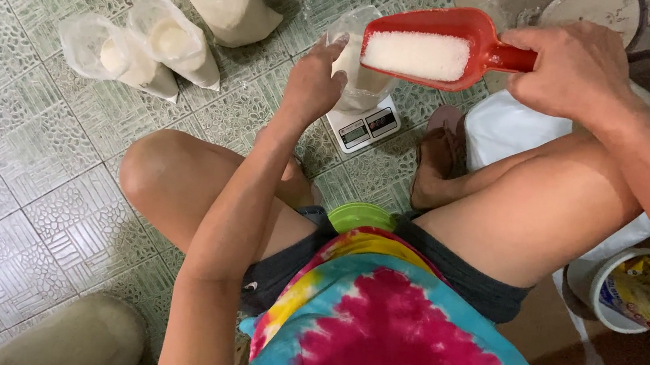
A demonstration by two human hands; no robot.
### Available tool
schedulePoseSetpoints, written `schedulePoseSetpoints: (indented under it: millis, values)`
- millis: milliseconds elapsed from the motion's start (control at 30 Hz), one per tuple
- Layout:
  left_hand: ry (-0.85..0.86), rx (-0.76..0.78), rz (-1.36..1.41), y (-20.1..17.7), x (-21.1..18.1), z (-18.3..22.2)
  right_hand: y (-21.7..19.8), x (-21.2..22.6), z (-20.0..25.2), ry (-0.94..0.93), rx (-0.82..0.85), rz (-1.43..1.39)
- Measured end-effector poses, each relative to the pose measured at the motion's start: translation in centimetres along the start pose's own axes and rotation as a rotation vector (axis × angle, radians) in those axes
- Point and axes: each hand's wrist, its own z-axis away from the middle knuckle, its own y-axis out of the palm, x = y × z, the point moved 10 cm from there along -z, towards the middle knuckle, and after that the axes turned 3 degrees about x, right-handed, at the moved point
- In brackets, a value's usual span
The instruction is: Weighing and bagging sugar from a large sack into smaller portions using a scoop and a digital scale.
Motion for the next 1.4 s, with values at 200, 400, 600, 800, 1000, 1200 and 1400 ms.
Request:
schedulePoseSetpoints:
  millis: [200,400,600,800,1000,1200,1400]
  values:
    - [-0.012,0.017,0.002,0.4,0.4,-0.2,0.2,-0.1,0.2,0.002,-0.004,-0.034]
    - [-0.012,0.003,-0.014,0.3,0.4,-0.2,0.2,0.2,0.1,0.002,0.012,-0.005]
    - [-0.023,0.01,-0.001,0.1,0.2,0.0,0.3,0.4,0.1,-0.019,-0.015,-0.002]
    - [0.001,-0.015,0.0,0.5,0.5,-0.2,-0.8,1.3,0.1,-0.015,-0.043,-0.004]
    - [0.005,-0.01,0.034,0.6,0.6,-0.2,-1.7,2.6,0.0,-0.009,-0.052,0.03]
    - [-0.002,0.003,0.047,0.7,0.5,-0.3,-2.4,3.8,-1.0,-0.019,0.015,0.047]
    - [-0.048,0.055,0.072,1.5,1.2,-0.7,-4.9,7.2,-3.6,-0.055,0.105,0.335]
